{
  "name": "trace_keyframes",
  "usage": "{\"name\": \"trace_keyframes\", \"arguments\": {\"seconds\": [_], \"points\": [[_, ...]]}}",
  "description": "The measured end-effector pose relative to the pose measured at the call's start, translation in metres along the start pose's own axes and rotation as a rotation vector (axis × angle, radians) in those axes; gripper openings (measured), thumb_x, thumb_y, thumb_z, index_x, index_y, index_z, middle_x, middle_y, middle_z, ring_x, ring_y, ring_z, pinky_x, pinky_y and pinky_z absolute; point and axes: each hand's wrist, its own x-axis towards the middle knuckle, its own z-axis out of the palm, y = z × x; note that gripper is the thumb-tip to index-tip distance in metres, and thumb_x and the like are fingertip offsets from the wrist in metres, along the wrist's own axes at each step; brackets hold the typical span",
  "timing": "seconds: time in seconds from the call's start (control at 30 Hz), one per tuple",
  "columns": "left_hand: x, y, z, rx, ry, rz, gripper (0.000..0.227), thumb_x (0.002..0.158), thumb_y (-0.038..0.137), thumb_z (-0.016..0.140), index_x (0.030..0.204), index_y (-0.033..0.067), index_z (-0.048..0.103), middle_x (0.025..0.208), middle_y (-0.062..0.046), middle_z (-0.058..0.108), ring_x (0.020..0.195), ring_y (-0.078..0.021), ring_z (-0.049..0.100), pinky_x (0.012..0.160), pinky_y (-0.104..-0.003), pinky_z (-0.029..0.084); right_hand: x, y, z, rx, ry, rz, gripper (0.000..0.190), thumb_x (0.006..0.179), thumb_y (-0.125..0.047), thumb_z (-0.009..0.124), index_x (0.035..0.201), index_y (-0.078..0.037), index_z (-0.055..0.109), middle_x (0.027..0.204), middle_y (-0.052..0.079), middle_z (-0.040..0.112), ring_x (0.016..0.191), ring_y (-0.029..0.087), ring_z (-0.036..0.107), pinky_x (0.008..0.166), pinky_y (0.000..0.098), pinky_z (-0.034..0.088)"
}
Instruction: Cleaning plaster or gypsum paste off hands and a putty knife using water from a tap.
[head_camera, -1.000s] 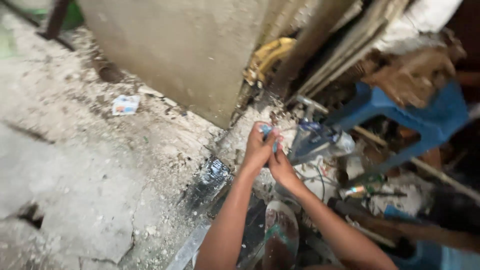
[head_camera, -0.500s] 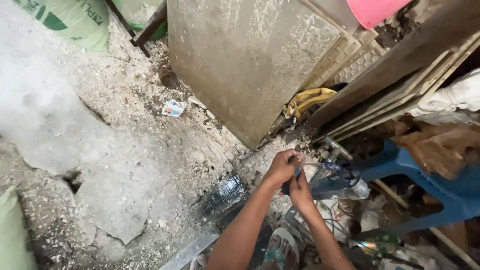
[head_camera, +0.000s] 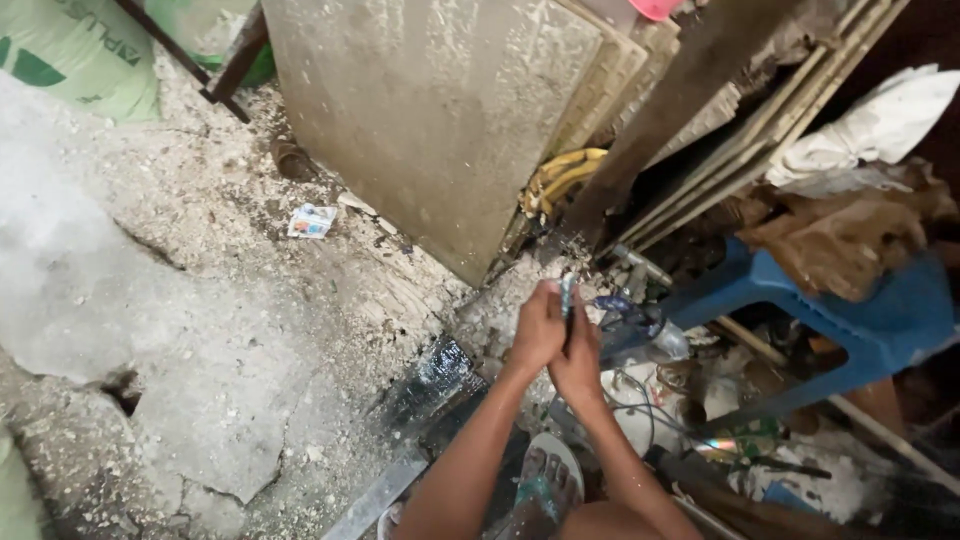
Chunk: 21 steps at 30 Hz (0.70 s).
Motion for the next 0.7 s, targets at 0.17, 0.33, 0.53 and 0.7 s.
{"name": "trace_keyframes", "arguments": {"seconds": [0.17, 0.33, 0.53, 0.7], "points": [[0.012, -0.026, 0.006, -0.027, 0.242, 0.124, 0.034, 0.105, 0.024, 0.05, 0.082, 0.0032, 0.064, 0.078, -0.027, 0.066, 0.084, -0.0466, 0.066, 0.073, -0.054, 0.048, -0.011, -0.002, 0.006, 0.094, 0.006, 0.008, 0.061, 0.088, -0.005, 0.063, 0.143, 0.012, 0.044, 0.133, 0.041, 0.054, 0.125, 0.056, 0.053, 0.108, 0.0574, 0.043], [-0.014, 0.025, -0.016, -0.255, 0.08, -0.038, 0.025, 0.107, 0.028, 0.05, 0.101, 0.0077, 0.063, 0.094, -0.015, 0.069, 0.095, -0.0243, 0.059, 0.083, -0.042, 0.049, -0.015, 0.008, -0.001, 0.069, 0.044, 0.122, 0.054, 0.09, -0.018, 0.069, 0.138, 0.001, 0.054, 0.132, 0.029, 0.062, 0.125, 0.045, 0.058, 0.106, 0.0533, 0.048], [-0.015, 0.025, -0.018, -0.315, -0.039, 0.067, 0.019, 0.1, 0.008, 0.06, 0.117, 0.0047, 0.068, 0.089, -0.008, 0.07, 0.087, -0.0145, 0.062, 0.076, -0.034, 0.053, -0.017, 0.027, -0.003, 0.077, 0.015, 0.257, 0.048, 0.082, -0.03, 0.079, 0.126, -0.018, 0.064, 0.118, 0.013, 0.074, 0.116, 0.034, 0.067, 0.097, 0.0494, 0.056], [-0.009, 0.029, -0.01, -0.349, 0.074, 0.071, 0.009, 0.097, 0.006, 0.064, 0.093, 0.0071, 0.072, 0.062, 0.004, 0.06, 0.062, -0.0037, 0.049, 0.053, -0.022, 0.043, -0.02, 0.021, -0.008, 0.101, 0.007, 0.228, 0.045, 0.083, -0.03, 0.081, 0.121, -0.018, 0.063, 0.111, 0.013, 0.076, 0.111, 0.037, 0.069, 0.09, 0.0543, 0.058]]}}
